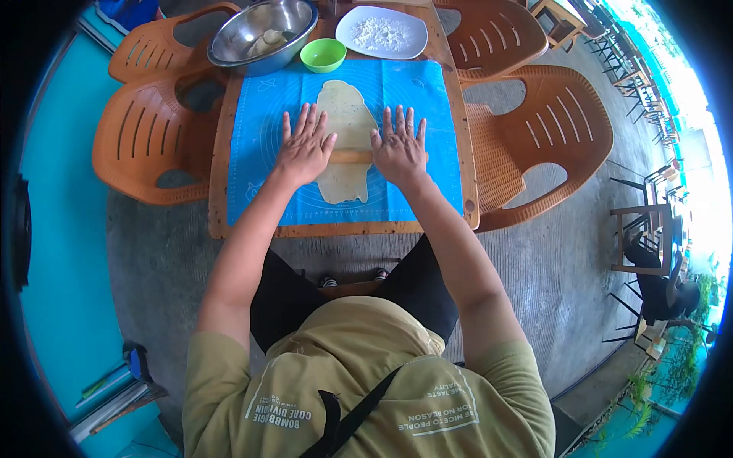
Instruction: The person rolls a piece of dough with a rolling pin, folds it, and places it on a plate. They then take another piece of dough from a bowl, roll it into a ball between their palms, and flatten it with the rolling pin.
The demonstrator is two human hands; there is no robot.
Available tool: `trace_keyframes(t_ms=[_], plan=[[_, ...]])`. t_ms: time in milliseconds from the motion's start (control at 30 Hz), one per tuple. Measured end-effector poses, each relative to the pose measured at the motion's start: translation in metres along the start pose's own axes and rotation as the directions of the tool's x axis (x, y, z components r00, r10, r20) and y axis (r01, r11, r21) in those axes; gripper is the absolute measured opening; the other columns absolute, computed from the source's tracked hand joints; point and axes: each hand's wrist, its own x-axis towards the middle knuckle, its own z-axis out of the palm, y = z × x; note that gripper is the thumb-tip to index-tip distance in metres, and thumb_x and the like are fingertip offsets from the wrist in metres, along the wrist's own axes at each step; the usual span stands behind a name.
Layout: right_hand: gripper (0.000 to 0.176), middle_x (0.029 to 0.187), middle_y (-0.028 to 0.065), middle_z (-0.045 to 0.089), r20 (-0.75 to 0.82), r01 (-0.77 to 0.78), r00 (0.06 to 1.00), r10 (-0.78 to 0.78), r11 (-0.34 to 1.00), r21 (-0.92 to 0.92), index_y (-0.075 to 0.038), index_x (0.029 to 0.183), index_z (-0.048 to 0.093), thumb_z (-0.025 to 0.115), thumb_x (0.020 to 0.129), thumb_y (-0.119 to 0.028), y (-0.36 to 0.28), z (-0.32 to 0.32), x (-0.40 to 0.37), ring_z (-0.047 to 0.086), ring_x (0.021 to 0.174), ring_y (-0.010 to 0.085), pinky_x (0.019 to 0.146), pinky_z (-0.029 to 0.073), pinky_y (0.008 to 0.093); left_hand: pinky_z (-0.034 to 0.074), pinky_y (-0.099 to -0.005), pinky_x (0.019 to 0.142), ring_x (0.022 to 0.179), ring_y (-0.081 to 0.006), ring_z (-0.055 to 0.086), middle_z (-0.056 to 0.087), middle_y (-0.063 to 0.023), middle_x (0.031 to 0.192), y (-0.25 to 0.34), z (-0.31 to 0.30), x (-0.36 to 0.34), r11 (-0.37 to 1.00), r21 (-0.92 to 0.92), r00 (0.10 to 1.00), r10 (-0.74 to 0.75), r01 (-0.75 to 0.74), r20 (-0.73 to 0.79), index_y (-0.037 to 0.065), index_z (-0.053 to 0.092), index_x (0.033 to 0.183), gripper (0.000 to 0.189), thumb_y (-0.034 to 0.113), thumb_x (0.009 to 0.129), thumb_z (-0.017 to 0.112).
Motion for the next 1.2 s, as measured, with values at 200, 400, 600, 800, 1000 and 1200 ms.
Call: trace_keyframes(t_ms=[200, 400, 600, 800, 1000, 1200], plan=[[0.067, 0.171, 0.0294, 0.031, -0.139, 0.107, 0.985, -0.1, 0.993, 0.048, 0.002, 0.165, 0.034, 0.036, 0.114, -0.041, -0.01, -0.005, -0.01, 0.018, 0.163, 0.0467, 0.132, 0.01, 0.0619, -0.005, -0.0601, 0.133, 0.168, -0.0302, 0.002, 0.015, -0.0172, 0.18, -0.004, 0.001, 0.033, 0.999, 0.032, 1.0, -0.012, 0.011, 0.023, 0.004, 0.019, 0.171, 0.079, 0.058, 0.113, 0.026], [0.067, 0.172, 0.026, 0.03, -0.007, 0.171, 0.985, -0.172, 0.978, 0.118, 0.003, 0.166, 0.031, 0.033, 0.115, -0.042, -0.022, -0.01, -0.047, 0.018, 0.163, 0.0455, 0.133, 0.011, 0.0572, -0.005, -0.0601, 0.133, 0.168, -0.0305, 0.005, 0.017, -0.0186, 0.179, -0.003, 0.005, 0.048, 0.999, 0.012, 0.999, -0.045, 0.045, -0.005, 0.002, 0.02, 0.17, 0.082, 0.06, 0.113, 0.028], [0.067, 0.174, 0.0224, 0.029, 0.079, 0.137, 0.987, -0.142, 0.988, 0.067, -0.002, 0.168, 0.03, 0.033, 0.116, -0.043, -0.015, -0.006, -0.007, 0.016, 0.164, 0.044, 0.133, 0.01, 0.0565, 0.003, -0.0598, 0.133, 0.166, -0.0328, 0.014, 0.028, -0.0208, 0.175, -0.007, -0.001, 0.04, 0.999, -0.008, 0.97, -0.036, 0.035, -0.241, 0.0, 0.032, 0.166, 0.074, 0.053, 0.115, 0.029], [0.07, 0.175, 0.0241, 0.025, 0.116, 0.104, 0.987, -0.108, 0.994, 0.041, -0.004, 0.169, 0.03, 0.029, 0.114, -0.047, -0.013, -0.002, 0.03, 0.012, 0.165, 0.0444, 0.133, 0.006, 0.0582, 0.009, -0.0525, 0.135, 0.166, -0.0317, 0.018, 0.031, -0.0199, 0.174, 0.001, -0.012, -0.01, 0.987, -0.138, 0.969, 0.05, -0.085, -0.241, -0.002, 0.035, 0.165, 0.071, 0.05, 0.116, 0.029], [0.07, 0.176, 0.0238, 0.024, 0.139, 0.059, 0.988, -0.063, 0.998, 0.026, -0.007, 0.169, 0.03, 0.027, 0.114, -0.05, -0.011, 0.002, 0.057, 0.012, 0.165, 0.0432, 0.133, 0.003, 0.0597, 0.009, -0.0507, 0.135, 0.165, -0.0311, 0.018, 0.03, -0.0185, 0.175, -0.008, 0.004, -0.005, 0.981, -0.179, 0.99, 0.051, -0.074, -0.128, -0.001, 0.034, 0.166, 0.074, 0.052, 0.116, 0.022], [0.07, 0.176, 0.0233, 0.024, 0.12, 0.071, 0.99, -0.075, 0.997, 0.041, -0.008, 0.17, 0.03, 0.026, 0.114, -0.051, -0.01, 0.005, 0.065, 0.012, 0.165, 0.0422, 0.133, 0.003, 0.0604, 0.011, -0.0512, 0.135, 0.165, -0.0303, 0.019, 0.03, -0.0165, 0.175, -0.014, -0.009, 0.009, 0.97, -0.241, 0.999, 0.034, -0.026, 0.03, 0.0, 0.037, 0.165, 0.073, 0.052, 0.116, 0.021]])
